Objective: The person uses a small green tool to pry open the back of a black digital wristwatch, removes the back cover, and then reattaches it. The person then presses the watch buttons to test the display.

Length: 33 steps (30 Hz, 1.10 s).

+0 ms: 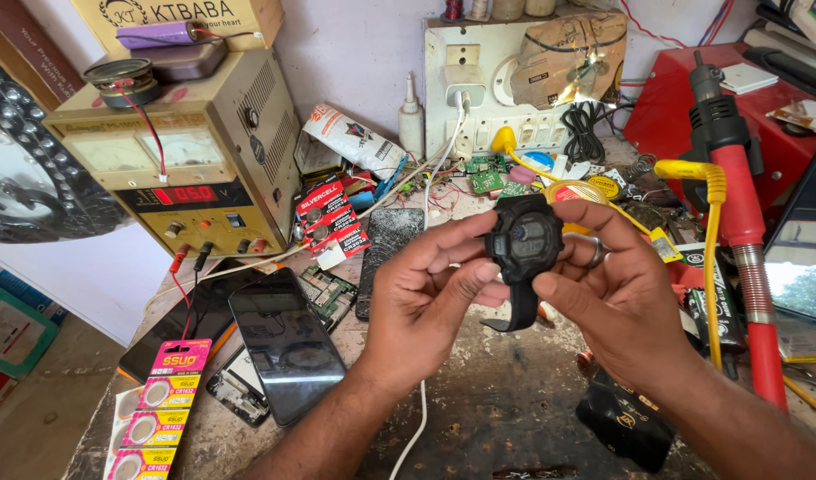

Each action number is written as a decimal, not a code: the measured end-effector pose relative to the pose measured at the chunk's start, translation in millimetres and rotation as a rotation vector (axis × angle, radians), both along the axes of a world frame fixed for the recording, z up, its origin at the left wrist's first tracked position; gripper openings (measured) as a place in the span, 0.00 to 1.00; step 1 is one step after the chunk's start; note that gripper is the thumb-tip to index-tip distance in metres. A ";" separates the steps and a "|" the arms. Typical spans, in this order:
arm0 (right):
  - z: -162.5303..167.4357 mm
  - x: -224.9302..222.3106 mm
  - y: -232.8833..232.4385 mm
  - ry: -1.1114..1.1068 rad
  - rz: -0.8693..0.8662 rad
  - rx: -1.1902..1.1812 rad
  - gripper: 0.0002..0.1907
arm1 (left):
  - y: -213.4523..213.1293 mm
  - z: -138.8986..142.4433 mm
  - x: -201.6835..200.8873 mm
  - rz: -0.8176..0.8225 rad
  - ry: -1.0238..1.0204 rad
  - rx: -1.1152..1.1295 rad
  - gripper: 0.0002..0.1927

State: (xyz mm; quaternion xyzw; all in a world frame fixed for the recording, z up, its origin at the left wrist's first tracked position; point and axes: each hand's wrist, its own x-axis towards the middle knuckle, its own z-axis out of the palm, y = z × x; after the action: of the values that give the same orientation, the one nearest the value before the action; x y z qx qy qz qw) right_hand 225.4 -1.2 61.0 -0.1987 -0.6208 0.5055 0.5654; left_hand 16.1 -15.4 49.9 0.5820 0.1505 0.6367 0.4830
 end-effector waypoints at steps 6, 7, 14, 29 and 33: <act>-1.6 3.1 -0.6 0.073 0.122 -0.061 0.31 | -0.8 -0.9 -4.1 0.051 0.020 0.010 0.18; -1.5 3.1 -0.6 0.068 0.124 -0.063 0.31 | -0.7 -1.1 -3.9 0.051 0.002 0.021 0.17; -2.3 3.0 -5.6 -0.065 -0.009 -0.042 0.33 | -5.4 1.0 -2.4 0.196 0.070 0.166 0.15; 8.6 -0.5 -15.2 -0.108 0.050 0.085 0.48 | -8.1 5.8 -9.5 0.033 0.060 0.084 0.26; 10.1 -1.6 -20.6 -0.111 0.027 0.066 0.45 | -8.5 4.3 -8.3 0.062 0.092 0.090 0.25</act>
State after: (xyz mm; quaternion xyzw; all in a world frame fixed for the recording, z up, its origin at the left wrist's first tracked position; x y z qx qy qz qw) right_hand 223.9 -21.9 71.1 -0.1992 -0.6700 0.4807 0.5295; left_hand 7.7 -23.9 54.3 0.6268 0.1617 0.6302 0.4287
